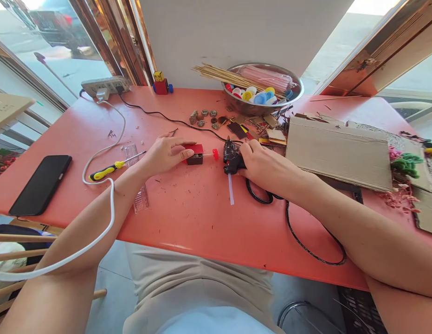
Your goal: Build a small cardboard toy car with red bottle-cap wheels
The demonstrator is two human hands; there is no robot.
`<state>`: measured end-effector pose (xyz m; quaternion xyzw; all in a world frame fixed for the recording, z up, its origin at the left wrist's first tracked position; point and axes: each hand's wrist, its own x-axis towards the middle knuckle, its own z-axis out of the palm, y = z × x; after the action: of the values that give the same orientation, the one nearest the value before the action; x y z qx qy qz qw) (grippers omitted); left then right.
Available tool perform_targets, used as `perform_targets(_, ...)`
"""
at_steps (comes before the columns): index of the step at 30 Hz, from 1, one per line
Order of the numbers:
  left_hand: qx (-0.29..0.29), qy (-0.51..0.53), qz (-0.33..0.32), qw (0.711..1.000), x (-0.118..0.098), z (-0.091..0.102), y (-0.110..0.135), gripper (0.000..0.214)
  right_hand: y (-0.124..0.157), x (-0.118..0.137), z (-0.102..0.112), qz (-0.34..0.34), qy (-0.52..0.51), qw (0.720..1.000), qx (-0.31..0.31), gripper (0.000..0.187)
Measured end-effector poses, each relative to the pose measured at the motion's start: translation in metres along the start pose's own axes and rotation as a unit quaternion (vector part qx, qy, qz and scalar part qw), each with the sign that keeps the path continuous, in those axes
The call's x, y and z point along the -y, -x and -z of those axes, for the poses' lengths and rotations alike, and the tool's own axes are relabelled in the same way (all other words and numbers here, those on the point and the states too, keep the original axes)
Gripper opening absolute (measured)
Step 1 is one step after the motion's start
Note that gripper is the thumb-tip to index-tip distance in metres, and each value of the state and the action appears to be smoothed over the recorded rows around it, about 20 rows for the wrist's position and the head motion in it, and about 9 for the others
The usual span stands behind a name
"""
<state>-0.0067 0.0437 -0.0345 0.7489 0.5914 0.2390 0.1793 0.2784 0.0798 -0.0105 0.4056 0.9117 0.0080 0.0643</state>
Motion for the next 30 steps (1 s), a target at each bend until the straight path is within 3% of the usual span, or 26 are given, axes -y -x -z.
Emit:
perform_targets(4,0.009,0.005,-0.016,1.000,0.001,-0.002,0.002,0.059,0.004,-0.011,-0.001,0.053,0.013,0.998,-0.009,0.035)
perform_targets(9,0.003,0.022,-0.013,1.000,0.003,-0.008,0.002,0.068,0.006,-0.021,0.020,0.117,-0.011,0.992,-0.038,0.032)
perform_targets(13,0.016,0.026,0.005,1.000,0.001,-0.011,0.005,0.082,-0.017,-0.015,0.037,0.154,-0.113,0.980,-0.061,0.029)
perform_targets(17,0.017,-0.012,0.045,0.999,-0.008,-0.014,0.012,0.108,-0.048,-0.002,0.039,0.235,-0.199,0.948,-0.085,0.030)
perform_targets(23,0.008,-0.050,0.075,0.996,-0.022,-0.019,0.016,0.083,-0.070,0.016,0.030,0.306,-0.270,0.911,-0.063,0.025)
perform_targets(30,-0.004,-0.024,0.056,0.998,-0.019,-0.015,0.014,0.073,-0.074,0.019,0.019,0.307,-0.295,0.902,-0.065,0.026)
